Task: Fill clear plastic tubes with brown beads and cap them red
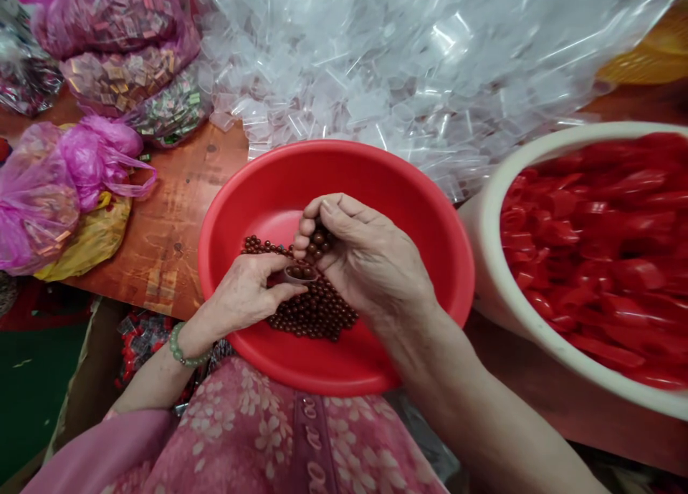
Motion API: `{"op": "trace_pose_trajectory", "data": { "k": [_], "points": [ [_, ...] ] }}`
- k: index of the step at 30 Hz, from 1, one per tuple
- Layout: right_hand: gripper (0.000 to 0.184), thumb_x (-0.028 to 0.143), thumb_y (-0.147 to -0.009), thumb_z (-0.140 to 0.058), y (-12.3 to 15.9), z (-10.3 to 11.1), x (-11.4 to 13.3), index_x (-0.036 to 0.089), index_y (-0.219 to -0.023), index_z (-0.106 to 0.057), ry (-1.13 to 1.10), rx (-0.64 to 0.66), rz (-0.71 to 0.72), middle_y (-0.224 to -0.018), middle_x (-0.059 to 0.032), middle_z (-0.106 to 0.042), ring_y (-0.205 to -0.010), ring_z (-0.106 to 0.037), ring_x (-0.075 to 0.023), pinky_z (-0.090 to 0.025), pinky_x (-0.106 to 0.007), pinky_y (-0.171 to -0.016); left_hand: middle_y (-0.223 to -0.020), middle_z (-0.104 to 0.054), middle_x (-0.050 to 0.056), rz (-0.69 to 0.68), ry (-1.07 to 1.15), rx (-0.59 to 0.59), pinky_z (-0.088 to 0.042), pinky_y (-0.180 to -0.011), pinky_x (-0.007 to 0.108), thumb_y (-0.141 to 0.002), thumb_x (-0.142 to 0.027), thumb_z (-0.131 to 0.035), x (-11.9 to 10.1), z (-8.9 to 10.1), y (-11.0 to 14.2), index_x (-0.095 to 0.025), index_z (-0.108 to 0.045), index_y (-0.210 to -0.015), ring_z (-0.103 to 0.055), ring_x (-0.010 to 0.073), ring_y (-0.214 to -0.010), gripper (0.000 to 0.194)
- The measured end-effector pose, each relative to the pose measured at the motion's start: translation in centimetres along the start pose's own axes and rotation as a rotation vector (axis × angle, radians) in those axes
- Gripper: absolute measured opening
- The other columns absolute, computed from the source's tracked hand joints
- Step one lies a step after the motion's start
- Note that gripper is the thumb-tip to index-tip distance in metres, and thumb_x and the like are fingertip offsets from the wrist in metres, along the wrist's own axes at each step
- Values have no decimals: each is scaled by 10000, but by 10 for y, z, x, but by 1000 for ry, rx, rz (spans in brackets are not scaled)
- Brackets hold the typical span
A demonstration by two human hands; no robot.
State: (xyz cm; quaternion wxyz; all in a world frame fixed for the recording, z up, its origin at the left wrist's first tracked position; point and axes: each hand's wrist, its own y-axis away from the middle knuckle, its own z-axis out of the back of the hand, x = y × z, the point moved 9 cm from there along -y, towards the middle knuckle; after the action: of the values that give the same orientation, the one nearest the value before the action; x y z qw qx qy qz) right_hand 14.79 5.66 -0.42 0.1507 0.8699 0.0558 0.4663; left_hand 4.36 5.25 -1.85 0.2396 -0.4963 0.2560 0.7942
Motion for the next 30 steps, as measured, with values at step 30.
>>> {"op": "trace_pose_trajectory", "data": {
  "k": [30],
  "points": [
    [112, 239, -829, -723, 49, -8, 30, 272, -935, -741, 814, 460, 310, -925, -12, -685, -908, -632, -146, -527, -287, -821, -753, -576, -11, -92, 392, 220, -418, -660, 221, -873, -276, -618, -19, -15, 11, -146, -618, -901, -501, 97, -684, 133]
  ]
}}
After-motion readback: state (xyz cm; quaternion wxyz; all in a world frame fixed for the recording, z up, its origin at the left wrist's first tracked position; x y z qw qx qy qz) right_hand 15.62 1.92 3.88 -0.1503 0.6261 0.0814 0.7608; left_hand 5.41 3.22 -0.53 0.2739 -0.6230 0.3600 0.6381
